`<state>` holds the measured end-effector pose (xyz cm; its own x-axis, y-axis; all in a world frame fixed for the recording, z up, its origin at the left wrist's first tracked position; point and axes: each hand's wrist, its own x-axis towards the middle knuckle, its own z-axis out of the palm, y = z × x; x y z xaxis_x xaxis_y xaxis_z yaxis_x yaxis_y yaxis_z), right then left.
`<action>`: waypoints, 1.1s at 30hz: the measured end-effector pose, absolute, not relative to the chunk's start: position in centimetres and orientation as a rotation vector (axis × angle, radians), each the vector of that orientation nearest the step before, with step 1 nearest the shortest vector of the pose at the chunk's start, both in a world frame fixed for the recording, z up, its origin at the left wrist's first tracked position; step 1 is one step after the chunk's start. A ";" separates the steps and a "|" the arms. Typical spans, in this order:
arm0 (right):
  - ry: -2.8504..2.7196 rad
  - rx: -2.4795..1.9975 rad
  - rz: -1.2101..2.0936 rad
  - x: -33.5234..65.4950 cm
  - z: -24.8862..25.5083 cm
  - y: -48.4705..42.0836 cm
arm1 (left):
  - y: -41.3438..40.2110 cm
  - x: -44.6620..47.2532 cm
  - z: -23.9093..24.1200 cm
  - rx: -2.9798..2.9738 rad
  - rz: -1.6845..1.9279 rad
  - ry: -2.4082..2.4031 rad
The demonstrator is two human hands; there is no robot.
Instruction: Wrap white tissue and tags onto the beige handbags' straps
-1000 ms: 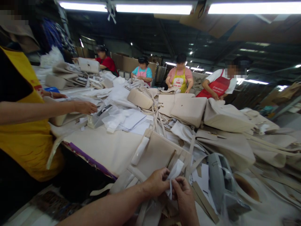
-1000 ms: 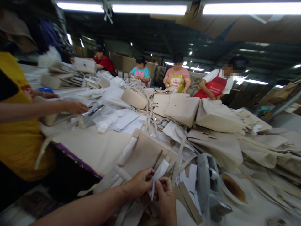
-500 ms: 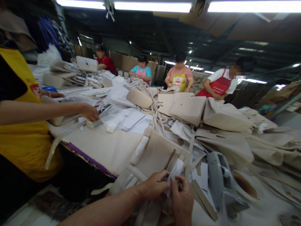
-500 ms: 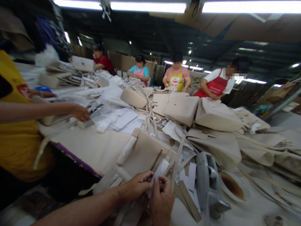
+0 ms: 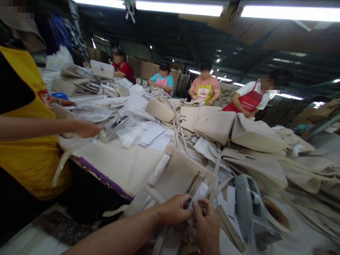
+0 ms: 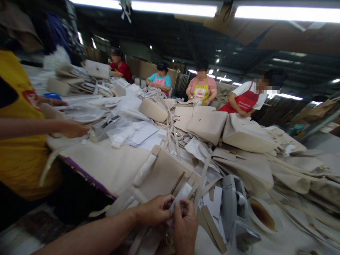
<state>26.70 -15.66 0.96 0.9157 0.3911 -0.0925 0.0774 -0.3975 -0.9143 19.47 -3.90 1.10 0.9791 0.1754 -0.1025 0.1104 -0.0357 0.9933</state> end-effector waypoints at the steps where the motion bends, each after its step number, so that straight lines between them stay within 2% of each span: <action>1: -0.337 -1.957 0.367 26.7 1.0 -15.6 | -3.9 19.5 1.1 1.680 0.080 0.241; 7: -0.313 -1.795 0.505 25.8 1.2 -15.8 | -4.2 19.3 1.9 1.548 0.023 0.322; 12: -0.243 -1.639 0.491 26.4 1.4 -16.5 | -3.9 19.0 3.8 1.379 -0.018 0.341; 18: -0.217 -1.668 0.548 28.0 2.8 -16.0 | -3.6 19.6 4.1 1.222 -0.067 0.329; 25: -0.265 -1.738 0.553 28.3 3.7 -14.9 | -3.7 20.1 3.8 1.341 -0.014 0.394; 33: -0.371 -2.010 0.213 28.5 2.9 -13.2 | -4.6 21.0 3.1 1.366 0.038 0.568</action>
<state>28.48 -13.23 2.91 0.9364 0.3507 0.0109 0.1668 -0.4176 -0.8932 20.96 -4.62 3.06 0.8655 0.3479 -0.3604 0.2963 0.2244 0.9283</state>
